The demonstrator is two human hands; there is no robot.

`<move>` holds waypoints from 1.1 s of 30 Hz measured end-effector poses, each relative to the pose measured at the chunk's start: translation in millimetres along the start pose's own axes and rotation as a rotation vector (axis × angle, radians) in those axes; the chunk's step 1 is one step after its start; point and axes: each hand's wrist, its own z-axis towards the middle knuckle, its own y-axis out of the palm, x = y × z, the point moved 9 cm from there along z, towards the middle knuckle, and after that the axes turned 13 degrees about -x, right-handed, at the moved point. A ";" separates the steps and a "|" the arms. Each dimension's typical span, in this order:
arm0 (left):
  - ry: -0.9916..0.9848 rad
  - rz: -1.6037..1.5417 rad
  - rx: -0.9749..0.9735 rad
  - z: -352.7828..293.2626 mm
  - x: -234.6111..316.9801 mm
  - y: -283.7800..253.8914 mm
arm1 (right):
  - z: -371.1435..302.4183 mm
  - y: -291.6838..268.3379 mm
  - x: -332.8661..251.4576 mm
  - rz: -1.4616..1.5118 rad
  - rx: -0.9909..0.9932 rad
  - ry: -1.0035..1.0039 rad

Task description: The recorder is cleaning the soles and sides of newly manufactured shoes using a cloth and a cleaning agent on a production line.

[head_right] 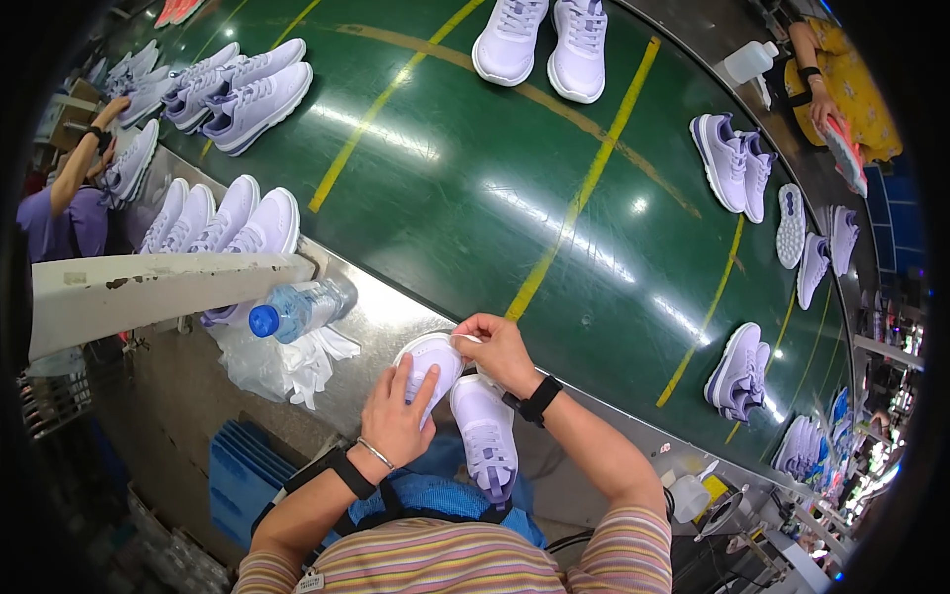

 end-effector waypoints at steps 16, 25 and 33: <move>-0.011 -0.014 -0.009 1.2 -3.7 1.2 | 6.4 0.5 -1.9 -0.038 -0.108 0.090; -0.007 -0.014 -0.014 1.0 -3.8 1.2 | 10.8 0.0 5.4 -0.048 -0.201 0.248; -0.003 -0.010 0.003 1.9 -3.4 1.7 | 14.2 -2.8 1.6 -0.014 -0.153 0.214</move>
